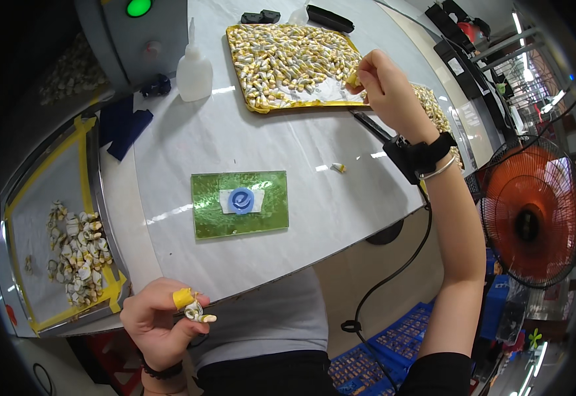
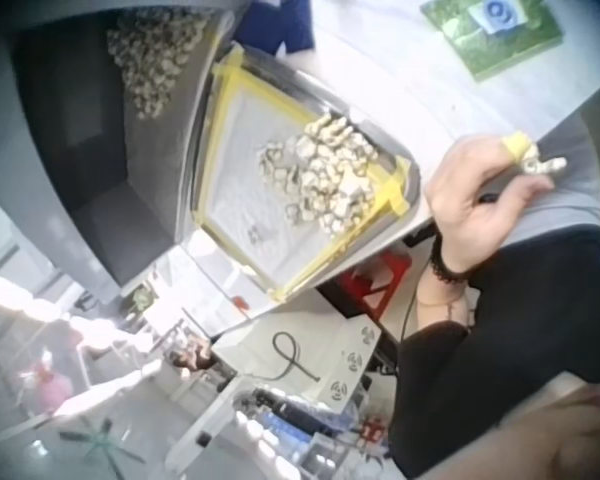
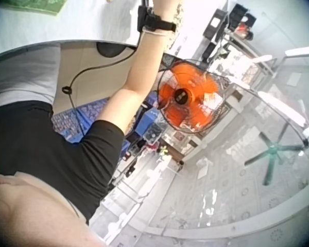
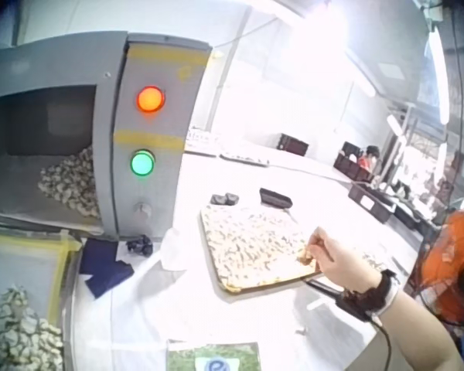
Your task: The person assembles small, white, spiral-shaped decorative items by hand. They pick up individual pieces from a tray, apply a yellow substance to the base, and attach a small white component to the top. The finished items are placed into a yellow-lined tray on the left side of the workspace.
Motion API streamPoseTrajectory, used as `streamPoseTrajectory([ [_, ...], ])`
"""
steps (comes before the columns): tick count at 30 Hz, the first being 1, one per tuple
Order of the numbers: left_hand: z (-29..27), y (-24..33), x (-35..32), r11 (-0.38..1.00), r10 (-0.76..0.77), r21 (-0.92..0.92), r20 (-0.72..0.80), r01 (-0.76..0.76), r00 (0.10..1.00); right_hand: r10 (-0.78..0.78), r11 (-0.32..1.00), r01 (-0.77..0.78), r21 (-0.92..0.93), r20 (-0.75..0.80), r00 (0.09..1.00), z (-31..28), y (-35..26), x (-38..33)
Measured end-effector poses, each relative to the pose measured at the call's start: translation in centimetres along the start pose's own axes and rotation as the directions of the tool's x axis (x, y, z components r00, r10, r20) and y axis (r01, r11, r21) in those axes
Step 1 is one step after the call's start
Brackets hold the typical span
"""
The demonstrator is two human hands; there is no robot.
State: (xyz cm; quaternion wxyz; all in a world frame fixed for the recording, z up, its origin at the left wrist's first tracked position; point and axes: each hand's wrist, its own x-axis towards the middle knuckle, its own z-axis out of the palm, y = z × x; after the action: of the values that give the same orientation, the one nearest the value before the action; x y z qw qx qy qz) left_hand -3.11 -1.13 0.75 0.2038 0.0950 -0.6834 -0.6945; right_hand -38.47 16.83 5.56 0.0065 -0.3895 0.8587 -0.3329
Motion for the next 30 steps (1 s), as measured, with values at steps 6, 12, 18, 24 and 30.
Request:
streamPoseTrajectory([
  [6, 0.1, 0.1, 0.1, 1.0, 0.002, 0.004, 0.003, -0.002, 1.0, -0.025, 0.973, 0.035, -0.227, 0.048, 0.999, 0.0, 0.1, -0.3],
  [12, 0.3, 0.1, 0.2, 1.0, 0.013, -0.015, -0.001, -0.013, 1.0, -0.181, 0.929, 0.178, -0.324, 0.02, 0.983, 0.1, 0.9, -0.1],
  [18, -0.1, -0.1, 0.0, 1.0, 0.016, 0.0, 0.002, -0.016, 1.0, -0.019, 0.964, 0.081, -0.254, 0.236, 0.972, -0.6, -4.3, -3.1],
  [24, -0.1, -0.1, 0.3, 1.0, 0.028, 0.003, 0.035, -0.028, 0.999, 0.154, 0.983, -0.107, -0.151, 0.343, 0.927, 0.5, -5.6, -7.3],
  [30, 0.3, -0.3, 0.1, 1.0, 0.02, -0.01, -0.013, -0.02, 1.0, 0.074, 0.991, -0.044, -0.125, 0.243, 0.967, 1.2, -4.4, -6.4],
])
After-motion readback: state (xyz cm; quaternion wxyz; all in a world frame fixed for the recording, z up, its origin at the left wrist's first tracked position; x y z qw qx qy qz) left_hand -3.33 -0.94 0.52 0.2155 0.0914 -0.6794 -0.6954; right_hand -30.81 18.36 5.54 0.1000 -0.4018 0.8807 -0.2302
